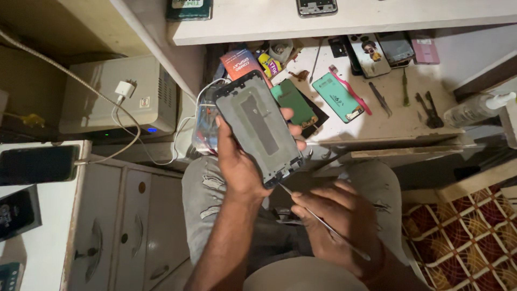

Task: The person removes a battery from a disassembled smartphone, places it on the bench, and then applies adhesive along the inner frame of the phone chassis using a small tube. The person handles the phone chassis, battery, and adhesive tube.

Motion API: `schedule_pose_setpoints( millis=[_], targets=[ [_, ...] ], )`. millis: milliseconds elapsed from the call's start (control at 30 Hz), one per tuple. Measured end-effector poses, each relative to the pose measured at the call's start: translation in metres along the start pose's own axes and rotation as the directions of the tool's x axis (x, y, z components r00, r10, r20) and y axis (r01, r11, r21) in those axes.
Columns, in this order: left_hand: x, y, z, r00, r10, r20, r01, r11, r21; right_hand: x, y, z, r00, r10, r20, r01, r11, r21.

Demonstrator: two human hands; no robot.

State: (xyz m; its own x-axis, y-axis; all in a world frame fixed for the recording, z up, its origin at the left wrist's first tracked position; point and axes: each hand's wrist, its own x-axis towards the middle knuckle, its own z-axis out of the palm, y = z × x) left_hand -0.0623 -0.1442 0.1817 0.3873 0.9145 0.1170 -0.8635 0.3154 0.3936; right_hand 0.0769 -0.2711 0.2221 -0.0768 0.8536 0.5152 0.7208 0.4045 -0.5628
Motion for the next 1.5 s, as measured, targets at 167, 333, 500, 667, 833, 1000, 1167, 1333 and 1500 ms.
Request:
schedule_pose_setpoints(
  millis=[167, 333, 500, 667, 833, 1000, 1167, 1333, 1500],
  targets=[
    [-0.002, 0.010, 0.003, 0.999, -0.010, 0.034, 0.013, 0.995, -0.096, 0.003, 0.012, 0.000, 0.999, 0.035, 0.022, -0.033, 0.994, -0.102],
    [-0.006, 0.017, 0.008, 0.998, 0.002, 0.055, 0.002, 0.997, -0.081, -0.007, 0.008, -0.010, 0.997, 0.028, -0.078, -0.031, 0.998, -0.048],
    [-0.005, 0.011, 0.012, 0.998, -0.002, 0.066, 0.011, 0.992, -0.128, -0.008, -0.004, -0.010, 0.994, -0.020, -0.105, 0.008, 0.993, -0.116],
    [-0.009, 0.008, 0.013, 0.998, 0.032, 0.062, -0.028, 0.998, -0.051, -0.013, -0.003, -0.006, 0.994, -0.046, -0.103, 0.041, 0.998, -0.053],
    [-0.009, 0.008, 0.012, 0.993, 0.017, 0.118, 0.003, 0.987, -0.161, -0.030, 0.026, 0.001, 0.967, 0.142, -0.212, -0.131, 0.989, 0.063],
    [-0.008, 0.007, 0.013, 0.995, -0.030, 0.100, 0.051, 0.975, -0.216, -0.038, 0.043, -0.010, 0.892, 0.399, -0.213, -0.242, 0.818, 0.522],
    [-0.003, -0.005, 0.012, 0.996, -0.036, 0.084, 0.054, 0.972, -0.227, -0.015, 0.021, -0.011, 0.990, -0.107, 0.088, 0.131, 0.933, -0.336],
    [-0.002, -0.010, 0.005, 0.998, -0.027, 0.057, 0.037, 0.980, -0.194, -0.006, -0.016, 0.018, 0.950, -0.179, 0.256, 0.235, 0.949, -0.208],
    [-0.003, -0.005, -0.002, 0.980, -0.146, 0.138, 0.175, 0.956, -0.234, 0.015, -0.006, 0.006, 0.901, -0.284, 0.327, 0.340, 0.932, -0.125]
  ],
)
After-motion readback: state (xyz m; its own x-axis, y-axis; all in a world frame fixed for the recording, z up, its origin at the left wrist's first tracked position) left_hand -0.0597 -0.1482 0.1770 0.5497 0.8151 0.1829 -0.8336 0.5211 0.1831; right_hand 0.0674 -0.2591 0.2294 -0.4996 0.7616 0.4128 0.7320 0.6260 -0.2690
